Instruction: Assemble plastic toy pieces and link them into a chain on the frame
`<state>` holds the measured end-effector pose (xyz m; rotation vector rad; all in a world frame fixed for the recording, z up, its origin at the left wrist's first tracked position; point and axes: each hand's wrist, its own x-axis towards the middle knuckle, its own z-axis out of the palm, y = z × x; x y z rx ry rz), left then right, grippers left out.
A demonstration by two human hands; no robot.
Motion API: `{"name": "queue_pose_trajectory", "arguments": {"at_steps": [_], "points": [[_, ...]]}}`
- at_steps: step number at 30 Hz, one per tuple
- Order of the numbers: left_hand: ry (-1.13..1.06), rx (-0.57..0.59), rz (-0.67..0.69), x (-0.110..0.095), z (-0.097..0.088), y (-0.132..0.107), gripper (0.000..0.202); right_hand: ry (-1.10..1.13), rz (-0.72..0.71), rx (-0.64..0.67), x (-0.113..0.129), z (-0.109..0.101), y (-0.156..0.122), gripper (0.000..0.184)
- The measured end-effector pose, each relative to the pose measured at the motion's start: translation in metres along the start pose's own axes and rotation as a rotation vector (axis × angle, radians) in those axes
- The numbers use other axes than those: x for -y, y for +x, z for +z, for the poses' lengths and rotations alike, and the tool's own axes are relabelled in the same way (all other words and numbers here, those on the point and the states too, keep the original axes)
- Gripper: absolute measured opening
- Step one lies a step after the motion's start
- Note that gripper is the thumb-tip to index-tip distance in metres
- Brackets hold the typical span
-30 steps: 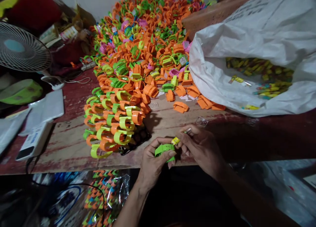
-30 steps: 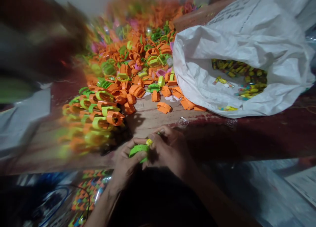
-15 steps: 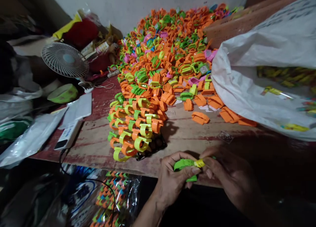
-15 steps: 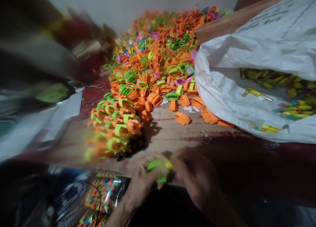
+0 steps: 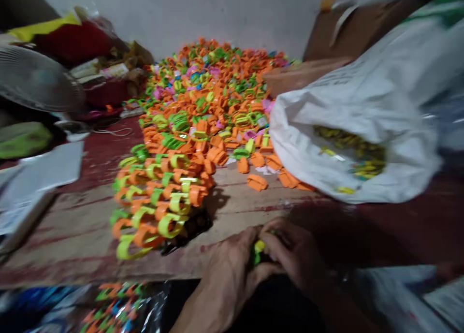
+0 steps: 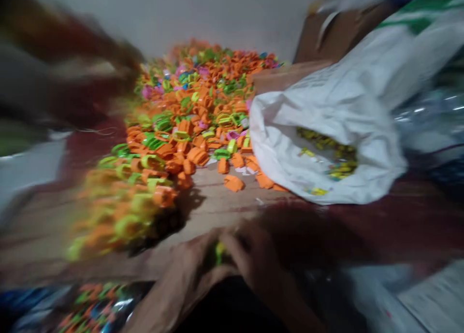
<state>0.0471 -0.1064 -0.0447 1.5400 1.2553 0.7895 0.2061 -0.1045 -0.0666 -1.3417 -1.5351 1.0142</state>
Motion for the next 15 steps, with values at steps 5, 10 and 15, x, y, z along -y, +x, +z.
{"name": "queue_pose_trajectory", "arguments": {"at_steps": [5,10,15], "points": [[-0.198,-0.076,-0.005,0.005,0.005,0.008,0.006,-0.172,-0.121,0.004,0.002,-0.02,0.013,0.019],[-0.294,-0.154,-0.026,-0.003,0.003,0.022,0.025,-0.33,-0.15,-0.107,-0.004,-0.062,0.04,0.022],[-0.516,-0.143,-0.022,0.0,0.005,0.059,0.039,-0.615,-0.273,-0.131,-0.003,-0.061,0.098,0.024]]}}
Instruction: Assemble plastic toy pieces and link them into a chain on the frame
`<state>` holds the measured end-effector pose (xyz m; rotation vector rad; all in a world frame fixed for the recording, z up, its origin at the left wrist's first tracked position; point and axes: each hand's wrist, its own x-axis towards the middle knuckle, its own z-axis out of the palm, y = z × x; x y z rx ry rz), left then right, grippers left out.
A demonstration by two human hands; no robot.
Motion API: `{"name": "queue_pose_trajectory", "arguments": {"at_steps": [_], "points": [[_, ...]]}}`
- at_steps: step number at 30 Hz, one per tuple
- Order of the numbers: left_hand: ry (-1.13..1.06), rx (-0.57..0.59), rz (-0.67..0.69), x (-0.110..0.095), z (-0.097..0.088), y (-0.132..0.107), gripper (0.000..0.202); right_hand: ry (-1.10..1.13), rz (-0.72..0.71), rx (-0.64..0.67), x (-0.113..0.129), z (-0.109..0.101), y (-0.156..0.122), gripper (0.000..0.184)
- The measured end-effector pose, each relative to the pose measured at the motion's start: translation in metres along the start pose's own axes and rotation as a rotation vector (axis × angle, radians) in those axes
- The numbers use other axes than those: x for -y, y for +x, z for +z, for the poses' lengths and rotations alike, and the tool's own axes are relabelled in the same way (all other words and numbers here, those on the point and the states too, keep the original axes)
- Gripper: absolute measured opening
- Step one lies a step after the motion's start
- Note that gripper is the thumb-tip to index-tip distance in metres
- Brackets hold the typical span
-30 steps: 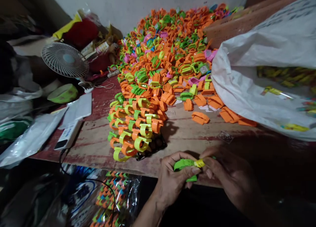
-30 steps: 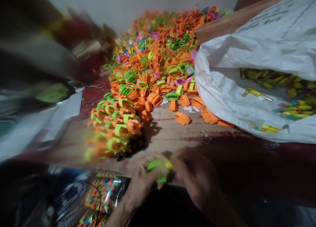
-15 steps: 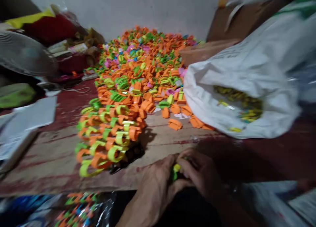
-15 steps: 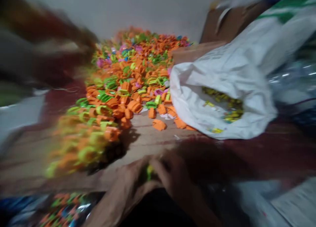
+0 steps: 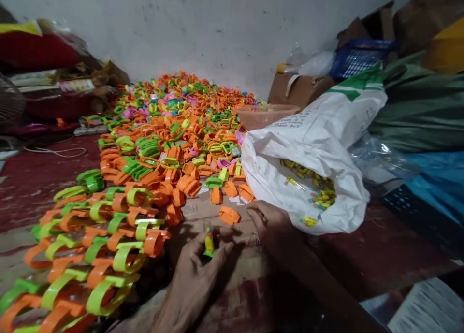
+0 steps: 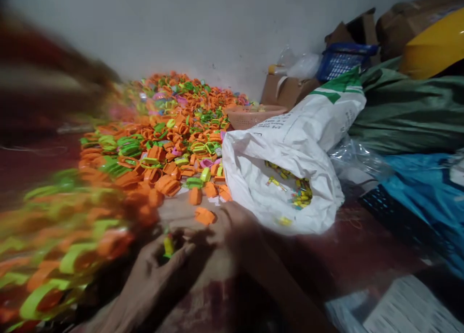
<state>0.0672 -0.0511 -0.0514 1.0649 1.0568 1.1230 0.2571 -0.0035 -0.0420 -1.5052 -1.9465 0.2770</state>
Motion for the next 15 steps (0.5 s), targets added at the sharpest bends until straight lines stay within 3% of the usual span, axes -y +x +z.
{"name": "queue_pose_trajectory", "arguments": {"at_steps": [2,5,7,10,15], "points": [[-0.058,-0.013,-0.019,0.003,0.003,0.012,0.041,-0.143,-0.033,0.035,0.004,0.01,0.025,0.024],[-0.046,-0.086,0.003,0.006,0.007,0.021,0.039,-0.332,0.072,0.107,0.01,0.025,0.055,0.019],[-0.018,-0.077,0.06,0.009,0.009,0.023,0.038,-0.382,0.145,0.138,0.011,0.035,0.067,0.016],[-0.032,-0.063,0.094,0.014,0.009,0.025,0.037,-0.378,0.184,0.149,0.007,0.044,0.074,0.014],[-0.117,-0.222,0.069,0.016,0.006,0.027,0.044,-0.323,0.102,0.117,0.0,0.032,0.061,0.016]]}}
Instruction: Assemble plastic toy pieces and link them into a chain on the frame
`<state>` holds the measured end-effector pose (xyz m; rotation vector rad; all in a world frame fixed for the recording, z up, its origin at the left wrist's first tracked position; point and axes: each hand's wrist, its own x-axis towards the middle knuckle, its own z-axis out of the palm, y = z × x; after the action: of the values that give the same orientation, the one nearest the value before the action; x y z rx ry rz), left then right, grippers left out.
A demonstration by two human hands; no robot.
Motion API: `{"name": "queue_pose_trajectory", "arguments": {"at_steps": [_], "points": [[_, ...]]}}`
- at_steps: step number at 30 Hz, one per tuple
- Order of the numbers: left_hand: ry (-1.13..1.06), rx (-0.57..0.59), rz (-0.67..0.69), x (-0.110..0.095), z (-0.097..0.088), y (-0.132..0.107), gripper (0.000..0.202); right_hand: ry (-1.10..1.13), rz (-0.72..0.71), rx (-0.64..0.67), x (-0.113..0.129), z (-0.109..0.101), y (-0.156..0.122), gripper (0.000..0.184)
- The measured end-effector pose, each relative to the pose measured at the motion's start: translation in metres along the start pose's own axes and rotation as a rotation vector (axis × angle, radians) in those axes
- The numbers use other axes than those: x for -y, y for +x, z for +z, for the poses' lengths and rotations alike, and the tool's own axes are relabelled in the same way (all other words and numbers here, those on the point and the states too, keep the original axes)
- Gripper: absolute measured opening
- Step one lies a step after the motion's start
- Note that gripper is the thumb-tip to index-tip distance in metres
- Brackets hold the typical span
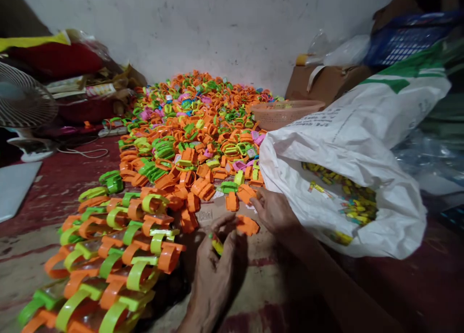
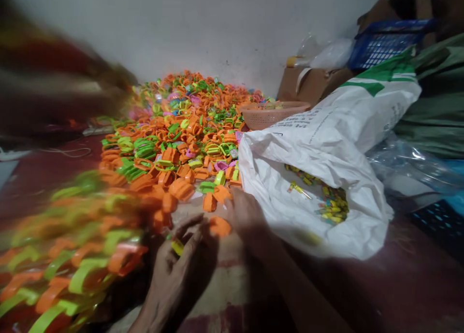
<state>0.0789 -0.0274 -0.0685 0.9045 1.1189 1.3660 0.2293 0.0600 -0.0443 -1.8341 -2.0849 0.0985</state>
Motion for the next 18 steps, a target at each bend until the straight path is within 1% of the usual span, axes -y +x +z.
{"name": "queue_pose_trajectory", "arguments": {"at_steps": [2,4,6,8,9,11,13,14,15,16,17,18], "points": [[-0.019,-0.009,0.001,-0.004,-0.002,0.0,0.052,0.083,-0.103,-0.05,-0.005,-0.008,-0.014,0.017],[-0.03,0.029,-0.003,-0.01,-0.004,0.0,0.057,0.195,-0.245,-0.042,-0.009,-0.018,-0.03,0.021],[-0.015,0.12,-0.018,-0.016,-0.008,0.0,0.058,0.269,-0.359,0.054,-0.01,-0.029,-0.048,0.025],[0.042,0.265,-0.077,-0.02,-0.011,-0.002,0.055,0.286,-0.398,0.156,-0.006,-0.041,-0.065,0.028],[0.065,0.321,-0.112,-0.02,-0.011,-0.004,0.051,0.289,-0.389,0.18,-0.002,-0.046,-0.073,0.028],[0.06,0.36,-0.177,-0.02,-0.01,-0.008,0.046,0.343,-0.352,0.235,0.004,-0.056,-0.083,0.026],[0.015,0.32,-0.214,-0.02,-0.006,-0.013,0.05,0.462,-0.29,0.297,0.003,-0.062,-0.087,0.024],[-0.016,0.279,-0.227,-0.02,-0.004,-0.016,0.052,0.499,-0.245,0.278,-0.003,-0.064,-0.085,0.024],[-0.043,0.239,-0.243,-0.021,-0.002,-0.018,0.054,0.494,-0.186,0.22,-0.012,-0.067,-0.081,0.025],[-0.066,0.205,-0.261,-0.021,-0.001,-0.021,0.055,0.425,-0.112,0.124,-0.025,-0.07,-0.076,0.026],[-0.092,0.177,-0.28,-0.022,0.0,-0.024,0.055,0.287,-0.031,0.001,-0.039,-0.074,-0.069,0.028],[-0.121,0.158,-0.298,-0.023,0.001,-0.027,0.056,0.12,0.057,-0.071,-0.055,-0.077,-0.06,0.031]]}}
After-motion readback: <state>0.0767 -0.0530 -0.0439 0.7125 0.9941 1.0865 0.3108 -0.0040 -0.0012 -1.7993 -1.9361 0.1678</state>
